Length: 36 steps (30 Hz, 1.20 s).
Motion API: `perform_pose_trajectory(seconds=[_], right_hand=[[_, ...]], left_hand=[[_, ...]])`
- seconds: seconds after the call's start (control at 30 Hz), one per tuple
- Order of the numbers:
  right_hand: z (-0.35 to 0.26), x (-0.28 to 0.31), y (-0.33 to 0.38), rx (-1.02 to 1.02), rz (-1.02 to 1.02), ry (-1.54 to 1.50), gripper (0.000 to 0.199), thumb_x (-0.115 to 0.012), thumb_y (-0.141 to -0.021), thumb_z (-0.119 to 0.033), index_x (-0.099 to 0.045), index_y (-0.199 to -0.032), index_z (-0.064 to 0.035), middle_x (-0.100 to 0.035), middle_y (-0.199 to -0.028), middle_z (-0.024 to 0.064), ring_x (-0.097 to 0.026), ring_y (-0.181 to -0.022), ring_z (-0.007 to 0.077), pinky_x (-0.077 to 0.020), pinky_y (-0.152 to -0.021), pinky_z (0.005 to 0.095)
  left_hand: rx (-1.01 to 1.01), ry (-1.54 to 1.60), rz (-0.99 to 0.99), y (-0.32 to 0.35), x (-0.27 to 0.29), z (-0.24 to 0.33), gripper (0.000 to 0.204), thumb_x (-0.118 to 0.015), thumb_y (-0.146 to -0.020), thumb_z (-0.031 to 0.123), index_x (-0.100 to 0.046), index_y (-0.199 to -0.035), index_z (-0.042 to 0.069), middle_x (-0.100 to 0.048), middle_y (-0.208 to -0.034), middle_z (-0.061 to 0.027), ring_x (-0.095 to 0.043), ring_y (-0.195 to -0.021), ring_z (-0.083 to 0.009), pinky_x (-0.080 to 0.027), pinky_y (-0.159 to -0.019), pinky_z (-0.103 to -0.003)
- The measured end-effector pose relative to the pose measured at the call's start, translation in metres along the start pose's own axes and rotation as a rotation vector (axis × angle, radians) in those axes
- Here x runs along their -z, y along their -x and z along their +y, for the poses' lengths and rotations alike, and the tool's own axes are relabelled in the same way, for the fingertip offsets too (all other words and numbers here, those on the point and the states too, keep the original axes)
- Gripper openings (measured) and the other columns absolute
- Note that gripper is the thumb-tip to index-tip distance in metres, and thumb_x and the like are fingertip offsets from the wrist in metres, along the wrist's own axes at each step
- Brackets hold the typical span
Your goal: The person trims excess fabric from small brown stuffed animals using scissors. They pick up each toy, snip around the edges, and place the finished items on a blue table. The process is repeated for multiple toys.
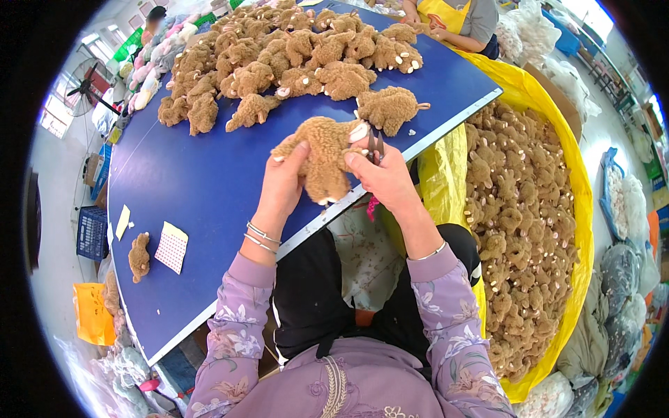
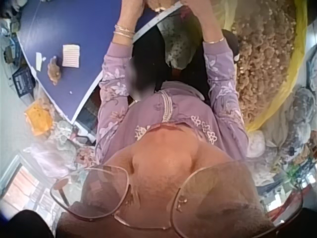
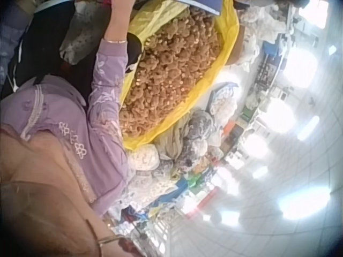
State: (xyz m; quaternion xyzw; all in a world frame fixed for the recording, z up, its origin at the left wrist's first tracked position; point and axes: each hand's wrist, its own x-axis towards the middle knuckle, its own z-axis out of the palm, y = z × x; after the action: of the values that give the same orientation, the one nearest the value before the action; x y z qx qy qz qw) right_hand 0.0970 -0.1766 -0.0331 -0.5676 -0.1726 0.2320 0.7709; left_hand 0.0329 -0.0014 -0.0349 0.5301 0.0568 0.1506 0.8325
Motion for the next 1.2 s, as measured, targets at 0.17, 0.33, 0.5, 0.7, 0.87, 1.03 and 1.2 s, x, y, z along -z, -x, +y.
perform_pose_trajectory(seconds=[0.17,0.33,0.5,0.7,0.87,1.03,1.2], right_hand=[[-0.001,-0.008,-0.001,-0.031,-0.047,0.041,0.013,-0.064,-0.089,-0.013,-0.056,-0.095,-0.0044,-0.051,-0.065,-0.001,-0.037,-0.047,0.002,-0.0298,-0.043,0.0181],[-0.009,0.006,-0.007,0.194,0.092,0.004,0.013,-0.061,-0.09,-0.018,-0.057,-0.092,-0.0058,-0.053,-0.062,-0.0015,-0.04,-0.046,0.0038,-0.0323,-0.042,0.0204],[-0.071,0.066,-0.009,0.542,0.011,-0.853,0.037,-0.05,-0.093,-0.038,-0.062,-0.106,-0.0056,-0.06,-0.071,0.0035,-0.027,-0.04,0.0069,-0.0234,-0.039,0.0209],[-0.015,0.047,-0.031,0.133,0.094,-0.296,0.024,-0.058,-0.09,-0.024,-0.064,-0.099,-0.003,-0.064,-0.078,0.0051,-0.033,-0.042,0.0034,-0.027,-0.037,0.0212],[0.003,0.009,-0.024,0.08,0.01,0.286,0.022,-0.065,-0.087,-0.019,-0.062,-0.098,0.0,-0.067,-0.086,0.0061,-0.055,-0.065,0.0065,-0.045,-0.061,0.0216],[0.013,0.0,-0.023,0.197,-0.022,0.306,0.041,-0.07,-0.083,-0.022,-0.056,-0.114,0.0024,-0.064,-0.101,0.0093,-0.059,-0.094,0.0135,-0.0474,-0.084,0.0278],[-0.003,-0.007,-0.014,0.096,-0.073,0.287,0.053,-0.074,-0.08,-0.025,-0.053,-0.121,0.0028,-0.06,-0.106,0.0084,-0.058,-0.094,0.0132,-0.0474,-0.083,0.0275]], left_hand=[[0.059,0.226,0.117,0.0,-0.001,0.007,0.025,-0.052,-0.097,0.016,-0.057,-0.117,0.001,-0.064,-0.108,-0.008,-0.063,-0.098,-0.0173,-0.051,-0.086,-0.032],[-0.027,0.108,0.156,-0.011,0.012,0.013,0.032,-0.053,-0.097,0.024,-0.052,-0.121,0.003,-0.064,-0.107,-0.0057,-0.059,-0.097,-0.0126,-0.049,-0.076,-0.027],[-0.457,-0.574,0.388,-0.056,0.073,0.024,0.043,-0.061,-0.09,0.024,-0.048,-0.125,0.004,-0.063,-0.111,-0.0065,-0.058,-0.098,-0.0135,-0.047,-0.079,-0.032],[-0.395,-1.783,0.448,-0.087,0.112,0.029,0.071,-0.07,-0.074,0.033,-0.043,-0.136,0.008,-0.058,-0.121,-0.0172,-0.055,-0.112,-0.0341,-0.044,-0.097,-0.043],[-0.338,-1.264,0.294,-0.07,0.101,0.032,0.028,-0.062,-0.081,0.018,-0.058,-0.104,0.003,-0.065,-0.093,-0.0158,-0.064,-0.086,-0.0283,-0.049,-0.079,-0.037],[-0.185,-0.556,-0.012,-0.009,0.048,0.013,0.02,-0.062,-0.089,0.011,-0.059,-0.104,-0.001,-0.064,-0.095,-0.0014,-0.057,-0.084,-0.007,-0.049,-0.073,-0.024],[0.022,-0.175,-0.18,0.01,0.025,0.01,0.029,-0.056,-0.095,0.015,-0.056,-0.12,-0.001,-0.063,-0.11,-0.002,-0.057,-0.099,-0.0084,-0.046,-0.089,-0.025]])
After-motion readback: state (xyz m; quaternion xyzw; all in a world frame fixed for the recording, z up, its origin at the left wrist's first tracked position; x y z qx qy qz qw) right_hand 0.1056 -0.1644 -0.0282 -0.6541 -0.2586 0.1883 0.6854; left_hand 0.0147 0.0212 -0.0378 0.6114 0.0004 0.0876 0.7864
